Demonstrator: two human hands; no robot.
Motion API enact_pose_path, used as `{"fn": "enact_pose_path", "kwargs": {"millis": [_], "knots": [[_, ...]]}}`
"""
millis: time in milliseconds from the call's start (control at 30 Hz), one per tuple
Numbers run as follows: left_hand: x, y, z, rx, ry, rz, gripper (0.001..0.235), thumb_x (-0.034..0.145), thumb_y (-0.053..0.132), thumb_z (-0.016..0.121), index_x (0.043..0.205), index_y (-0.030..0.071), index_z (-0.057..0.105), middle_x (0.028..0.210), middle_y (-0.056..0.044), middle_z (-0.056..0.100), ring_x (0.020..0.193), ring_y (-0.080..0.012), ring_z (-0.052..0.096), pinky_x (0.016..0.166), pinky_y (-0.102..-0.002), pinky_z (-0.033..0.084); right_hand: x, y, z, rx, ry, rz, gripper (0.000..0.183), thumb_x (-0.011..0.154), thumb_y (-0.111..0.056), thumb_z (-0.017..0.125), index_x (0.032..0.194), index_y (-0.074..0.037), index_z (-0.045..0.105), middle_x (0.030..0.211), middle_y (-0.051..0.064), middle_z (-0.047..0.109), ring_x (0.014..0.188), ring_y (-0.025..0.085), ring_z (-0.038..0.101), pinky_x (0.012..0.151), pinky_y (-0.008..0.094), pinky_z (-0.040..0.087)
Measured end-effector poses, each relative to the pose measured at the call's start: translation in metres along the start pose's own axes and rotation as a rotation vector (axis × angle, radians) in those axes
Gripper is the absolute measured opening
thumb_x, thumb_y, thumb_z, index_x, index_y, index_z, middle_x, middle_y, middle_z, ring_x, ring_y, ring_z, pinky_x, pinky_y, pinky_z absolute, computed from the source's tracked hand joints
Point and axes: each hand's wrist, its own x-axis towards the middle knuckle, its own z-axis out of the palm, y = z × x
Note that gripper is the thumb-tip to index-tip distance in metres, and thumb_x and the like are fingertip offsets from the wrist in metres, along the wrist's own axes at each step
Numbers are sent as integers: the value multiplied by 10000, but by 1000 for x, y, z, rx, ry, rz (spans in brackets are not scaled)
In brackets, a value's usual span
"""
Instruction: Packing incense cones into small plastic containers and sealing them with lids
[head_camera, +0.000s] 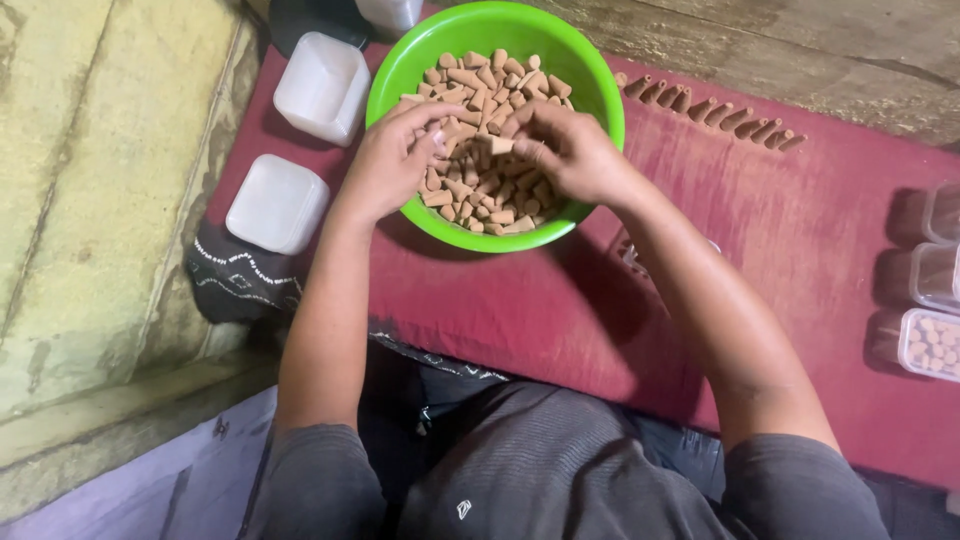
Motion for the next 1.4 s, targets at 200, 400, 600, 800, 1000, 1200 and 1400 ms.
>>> {"fn": "enact_pose_path", "kwargs": {"millis": [200, 400, 600, 800, 1000, 1200, 1400], "knots": [[0, 5, 5, -230, 122, -113, 190, 1002, 42, 607, 1159, 149, 596, 1113, -40, 724, 939, -157, 793, 716, -244, 637, 10, 9, -8, -594, 264, -213, 405, 947, 122, 688, 1336, 32, 620, 1332, 244, 609, 1222, 407, 595, 1095, 512, 508], [-1, -4, 12, -363, 192, -32, 178, 1016, 54, 666, 1137, 103, 544, 952, -62, 715, 879, -176, 790, 805, -246, 616, 23, 12, 33, -764, -280, -171, 339, 987, -319, 672, 1267, -141, 742, 1178, 63, 586, 958, 266, 502, 633, 441, 573], [-3, 5, 9, -212, 189, -71, 131, 1033, 86, 587, 1131, 150, 527, 932, -14, 806, 876, -127, 808, 730, -240, 618, 19, -3, 39, -979, -256, -144, 288, 1067, -230, 533, 1012, -71, 767, 1405, 195, 542, 1144, 325, 493, 800, 492, 583], [-3, 0, 13, -166, 223, -12, 138, 1028, 89, 619, 1125, 129, 529, 935, -16, 815, 892, -113, 793, 851, -283, 571, 27, 15, 31, -791, -226, -176, 479, 884, -239, 802, 1285, 7, 716, 1212, 133, 604, 1022, 308, 497, 767, 484, 571], [-6, 2, 16, -246, 252, -43, 140, 1006, 44, 628, 1113, 100, 559, 1073, -138, 772, 887, -185, 808, 766, -261, 627, -1, 1, -7, -145, -37, 81, 168, 988, -71, 702, 1078, -136, 576, 1049, 52, 689, 874, 156, 686, 711, 294, 608], [-18, 26, 51, -196, 272, 87, 194, 991, -68, 607, 1179, -32, 573, 1068, -263, 682, 906, -359, 756, 773, -416, 680, -63, 14, -25, 250, 223, 71, 294, 911, 71, 742, 1180, 15, 639, 989, 117, 687, 954, 192, 687, 841, 340, 586], [-37, 49, 107, -84, 243, 194, 208, 974, 39, 695, 1167, 25, 620, 1052, -194, 684, 916, -376, 754, 755, -415, 663, -180, 28, -54, -22, 462, 221, 275, 970, 21, 745, 1234, 29, 666, 1004, 206, 705, 906, 273, 713, 811, 373, 578]]}}
